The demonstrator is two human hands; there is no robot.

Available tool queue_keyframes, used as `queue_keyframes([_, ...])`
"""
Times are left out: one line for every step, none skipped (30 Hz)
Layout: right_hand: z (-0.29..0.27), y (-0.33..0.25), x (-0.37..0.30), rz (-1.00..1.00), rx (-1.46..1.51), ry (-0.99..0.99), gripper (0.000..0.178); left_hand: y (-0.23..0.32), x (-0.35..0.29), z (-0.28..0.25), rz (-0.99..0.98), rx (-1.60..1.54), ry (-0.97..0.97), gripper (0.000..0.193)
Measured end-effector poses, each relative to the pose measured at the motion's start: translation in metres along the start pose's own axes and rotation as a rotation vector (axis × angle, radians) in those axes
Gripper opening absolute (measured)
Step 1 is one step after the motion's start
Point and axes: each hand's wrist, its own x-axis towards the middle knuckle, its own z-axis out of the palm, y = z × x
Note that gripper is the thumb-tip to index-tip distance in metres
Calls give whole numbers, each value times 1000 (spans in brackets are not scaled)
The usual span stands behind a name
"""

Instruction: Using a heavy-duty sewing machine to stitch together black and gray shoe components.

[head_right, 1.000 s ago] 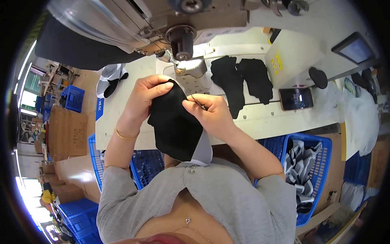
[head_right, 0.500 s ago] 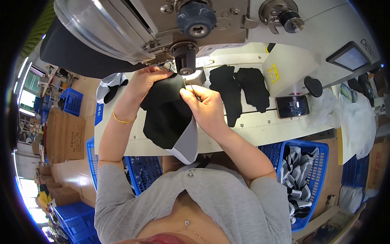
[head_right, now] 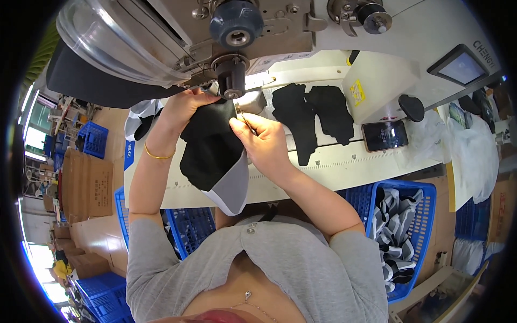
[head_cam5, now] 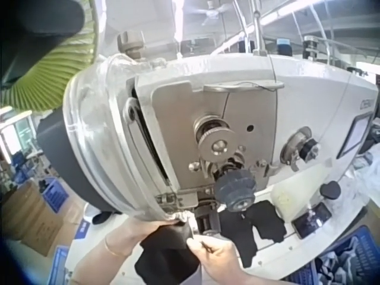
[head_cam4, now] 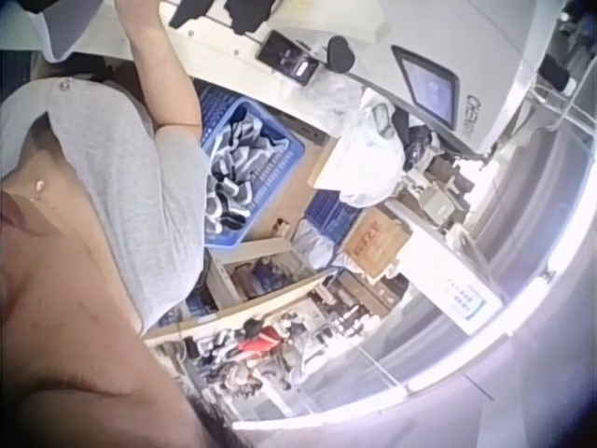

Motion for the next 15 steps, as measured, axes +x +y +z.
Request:
queue_keyframes([0, 1, 0, 3, 0, 0, 26, 0, 0, 0, 15, 75, 31, 14])
queue_keyframes([1, 2, 0, -16, -27, 3, 26, 0, 0, 0, 30, 151, 63, 14])
queue_keyframes([0, 2, 1, -36, -55, 5, 26, -1, -1, 0, 29, 148, 64, 14])
queue_keyframes([3, 1, 0, -35, -56, 2, 26, -2, -4, -1, 158, 406, 114, 15])
queue_keyframes([7, 0, 0, -34, -43, 2, 26, -2, -7, -1, 287, 664, 167, 16])
queue_keyframes([6, 1, 1, -32, -34, 9, 26, -2, -12, 2, 290, 661, 163, 16])
queue_keyframes([4, 1, 1, -32, -38, 17, 26, 1, -22, 7, 468, 807, 206, 20])
queue_keyframes([2, 1, 1, -25, -46, 25, 25, 2, -33, 12, 648, 950, 250, 24])
queue_keyframes([2, -1, 2, -23, -49, 26, 24, 5, -48, 18, 808, 1217, 405, 25])
queue_keyframes([1, 0, 1, -25, -49, 27, 24, 4, -60, 21, 977, 1291, 396, 23])
queue_keyframes([-1, 1, 0, -40, -64, 14, 23, 3, -66, 23, 1149, 1360, 383, 22])
queue_keyframes([0, 2, -3, -51, -77, -13, 22, -1, -71, 27, 1187, 1277, 272, 24])
queue_keyframes([2, 3, -3, -49, -75, -23, 22, -4, -74, 32, 1222, 1190, 162, 27])
queue_keyframes([3, 4, -2, -89, -28, 15, 21, -4, -78, 38, 1104, 1184, 100, 31])
queue_keyframes([5, 4, -1, -132, 19, 52, 20, -12, -74, 36, 1051, 1138, 62, 31])
